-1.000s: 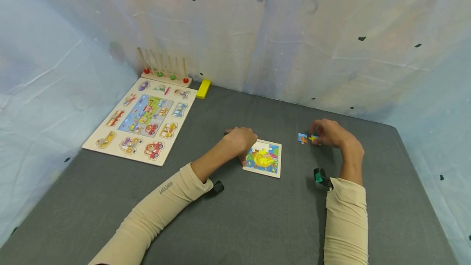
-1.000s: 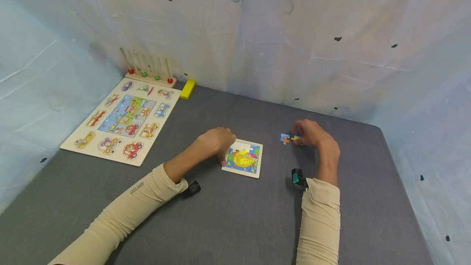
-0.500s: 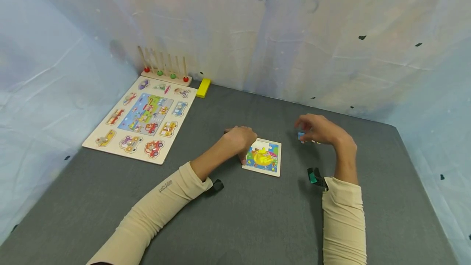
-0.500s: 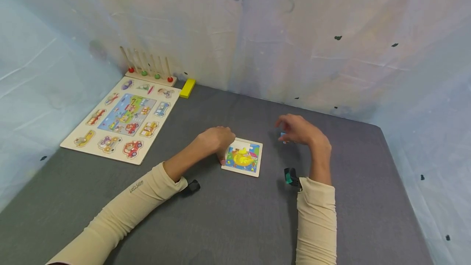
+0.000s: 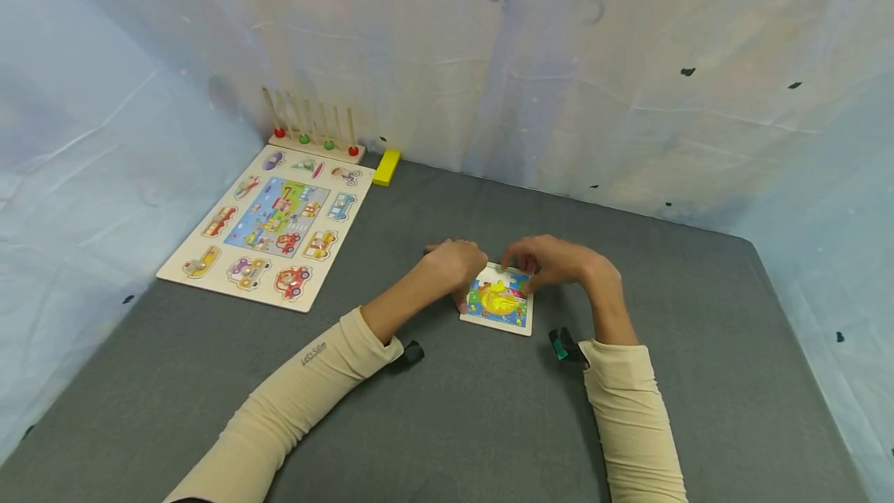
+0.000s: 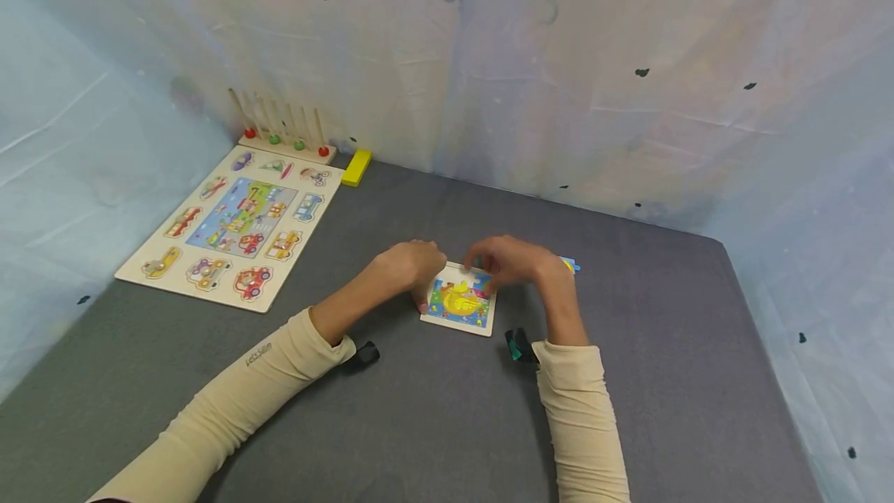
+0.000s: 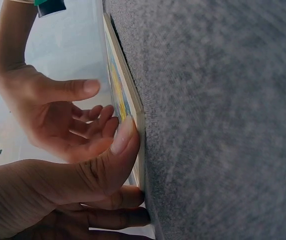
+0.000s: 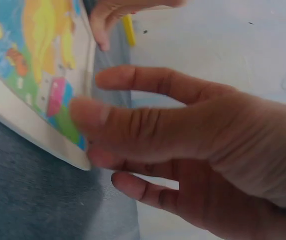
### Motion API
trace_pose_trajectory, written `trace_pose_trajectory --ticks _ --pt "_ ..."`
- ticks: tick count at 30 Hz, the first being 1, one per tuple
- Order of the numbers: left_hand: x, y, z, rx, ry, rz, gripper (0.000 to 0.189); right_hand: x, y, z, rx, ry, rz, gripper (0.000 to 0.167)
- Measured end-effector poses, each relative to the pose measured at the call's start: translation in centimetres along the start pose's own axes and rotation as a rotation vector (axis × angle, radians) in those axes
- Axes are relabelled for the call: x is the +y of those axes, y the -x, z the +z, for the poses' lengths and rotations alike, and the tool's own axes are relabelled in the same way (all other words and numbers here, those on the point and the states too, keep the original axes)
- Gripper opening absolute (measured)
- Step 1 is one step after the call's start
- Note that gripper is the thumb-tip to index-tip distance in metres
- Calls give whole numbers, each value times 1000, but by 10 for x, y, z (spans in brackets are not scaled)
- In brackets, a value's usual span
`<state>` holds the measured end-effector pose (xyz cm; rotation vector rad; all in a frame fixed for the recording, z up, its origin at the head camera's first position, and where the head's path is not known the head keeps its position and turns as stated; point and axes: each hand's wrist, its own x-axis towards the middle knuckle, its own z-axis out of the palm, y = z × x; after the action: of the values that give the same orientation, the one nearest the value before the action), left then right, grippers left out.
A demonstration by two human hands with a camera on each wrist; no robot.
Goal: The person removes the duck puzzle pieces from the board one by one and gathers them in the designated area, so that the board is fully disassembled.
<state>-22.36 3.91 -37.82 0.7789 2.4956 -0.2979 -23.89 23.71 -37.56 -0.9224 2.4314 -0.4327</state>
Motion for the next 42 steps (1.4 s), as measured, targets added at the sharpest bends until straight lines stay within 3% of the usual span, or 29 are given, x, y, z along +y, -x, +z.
trace_pose_trajectory --ticks 11,18,35,42 --pt "-1 0 0 -18 -18 3 88 -5 -7 7 -28 62 74 32" --pt "-2 1 1 -14 -15 4 85 -4 -11 7 -43 100 57 36" --pt "-2 0 1 -4 -18 9 82 -3 -10 5 7 54 36 44" --pt "-2 0 2 13 -5 9 88 -6 -10 5 0 33 92 39"
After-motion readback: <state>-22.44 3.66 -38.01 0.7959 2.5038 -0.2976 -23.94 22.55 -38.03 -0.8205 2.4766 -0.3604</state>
